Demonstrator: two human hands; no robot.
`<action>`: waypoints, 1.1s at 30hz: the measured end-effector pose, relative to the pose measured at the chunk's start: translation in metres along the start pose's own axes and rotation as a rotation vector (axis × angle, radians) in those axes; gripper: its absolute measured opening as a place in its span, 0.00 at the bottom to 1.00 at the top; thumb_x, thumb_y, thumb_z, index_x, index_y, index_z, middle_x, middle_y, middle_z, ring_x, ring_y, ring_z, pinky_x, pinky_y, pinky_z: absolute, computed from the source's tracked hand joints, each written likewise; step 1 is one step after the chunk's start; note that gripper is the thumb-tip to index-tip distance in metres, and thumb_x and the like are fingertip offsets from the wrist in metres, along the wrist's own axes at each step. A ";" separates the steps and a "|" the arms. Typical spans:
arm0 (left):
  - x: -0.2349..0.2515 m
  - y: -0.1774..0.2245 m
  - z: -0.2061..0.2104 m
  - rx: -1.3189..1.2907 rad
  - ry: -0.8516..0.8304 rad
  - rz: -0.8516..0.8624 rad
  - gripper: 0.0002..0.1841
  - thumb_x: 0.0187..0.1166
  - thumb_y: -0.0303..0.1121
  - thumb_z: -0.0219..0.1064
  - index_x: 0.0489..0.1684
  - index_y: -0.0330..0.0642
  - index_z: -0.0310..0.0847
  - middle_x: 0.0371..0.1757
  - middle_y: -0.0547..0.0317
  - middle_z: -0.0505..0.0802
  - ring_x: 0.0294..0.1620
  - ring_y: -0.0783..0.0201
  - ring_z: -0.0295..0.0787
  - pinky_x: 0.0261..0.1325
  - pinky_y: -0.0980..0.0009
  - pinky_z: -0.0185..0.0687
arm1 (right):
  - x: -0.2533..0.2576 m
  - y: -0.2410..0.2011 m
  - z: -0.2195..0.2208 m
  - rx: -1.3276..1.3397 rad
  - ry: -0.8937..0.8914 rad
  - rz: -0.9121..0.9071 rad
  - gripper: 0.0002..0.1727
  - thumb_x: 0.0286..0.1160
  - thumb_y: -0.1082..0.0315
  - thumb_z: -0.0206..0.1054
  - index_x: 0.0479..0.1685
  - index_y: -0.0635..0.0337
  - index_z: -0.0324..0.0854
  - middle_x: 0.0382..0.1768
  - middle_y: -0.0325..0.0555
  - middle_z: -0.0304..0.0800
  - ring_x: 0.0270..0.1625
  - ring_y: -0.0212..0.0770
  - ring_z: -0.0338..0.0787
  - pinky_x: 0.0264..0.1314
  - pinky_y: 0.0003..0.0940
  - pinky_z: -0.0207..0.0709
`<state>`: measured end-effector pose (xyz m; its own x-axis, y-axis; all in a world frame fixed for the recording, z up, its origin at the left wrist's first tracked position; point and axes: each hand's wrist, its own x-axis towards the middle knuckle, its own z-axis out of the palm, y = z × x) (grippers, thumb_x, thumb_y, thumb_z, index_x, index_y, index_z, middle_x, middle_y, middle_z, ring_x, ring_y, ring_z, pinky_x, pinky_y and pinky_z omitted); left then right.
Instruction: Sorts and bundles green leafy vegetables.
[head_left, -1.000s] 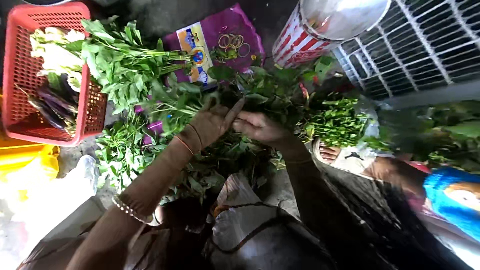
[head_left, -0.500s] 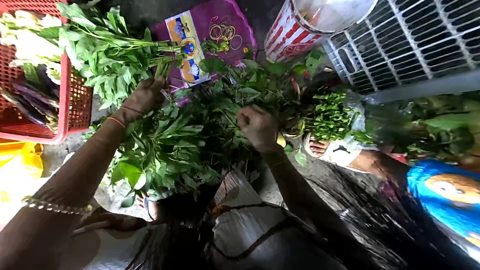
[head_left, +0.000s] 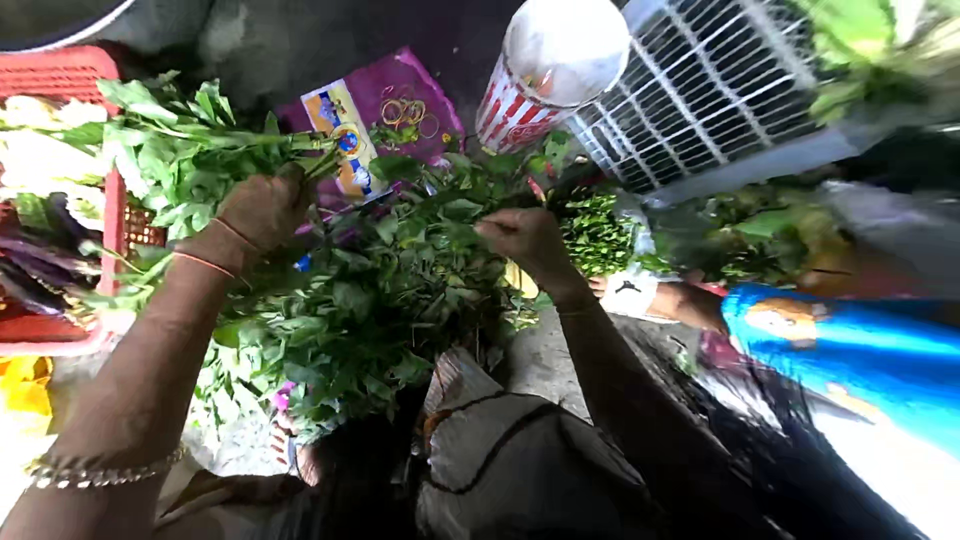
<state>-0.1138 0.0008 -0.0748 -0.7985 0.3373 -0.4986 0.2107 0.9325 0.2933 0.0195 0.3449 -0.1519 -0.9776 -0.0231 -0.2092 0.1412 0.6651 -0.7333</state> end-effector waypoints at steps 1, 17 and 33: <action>0.003 0.004 -0.005 0.048 0.025 0.026 0.24 0.95 0.44 0.50 0.67 0.26 0.73 0.46 0.20 0.88 0.51 0.19 0.87 0.53 0.23 0.75 | 0.000 -0.001 -0.009 0.035 -0.002 -0.015 0.14 0.87 0.60 0.64 0.52 0.62 0.90 0.33 0.54 0.92 0.27 0.46 0.87 0.34 0.48 0.83; 0.004 0.086 -0.063 -0.467 0.218 0.639 0.18 0.92 0.43 0.55 0.63 0.37 0.78 0.37 0.51 0.91 0.34 0.58 0.87 0.43 0.56 0.84 | 0.019 -0.130 -0.080 0.245 0.081 -0.229 0.08 0.84 0.64 0.67 0.39 0.57 0.83 0.18 0.37 0.79 0.13 0.26 0.68 0.13 0.18 0.60; 0.014 0.088 -0.014 -1.466 -0.751 0.650 0.34 0.91 0.62 0.26 0.34 0.52 0.75 0.20 0.71 0.79 0.21 0.75 0.77 0.26 0.79 0.76 | 0.014 -0.171 -0.072 -0.050 0.109 -0.459 0.03 0.77 0.68 0.72 0.41 0.58 0.87 0.25 0.43 0.90 0.20 0.34 0.82 0.22 0.29 0.74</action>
<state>-0.1139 0.0856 -0.0445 -0.3036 0.9448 -0.1234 -0.6079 -0.0923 0.7886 -0.0293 0.2846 0.0177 -0.9483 -0.2464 0.2001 -0.3143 0.6398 -0.7013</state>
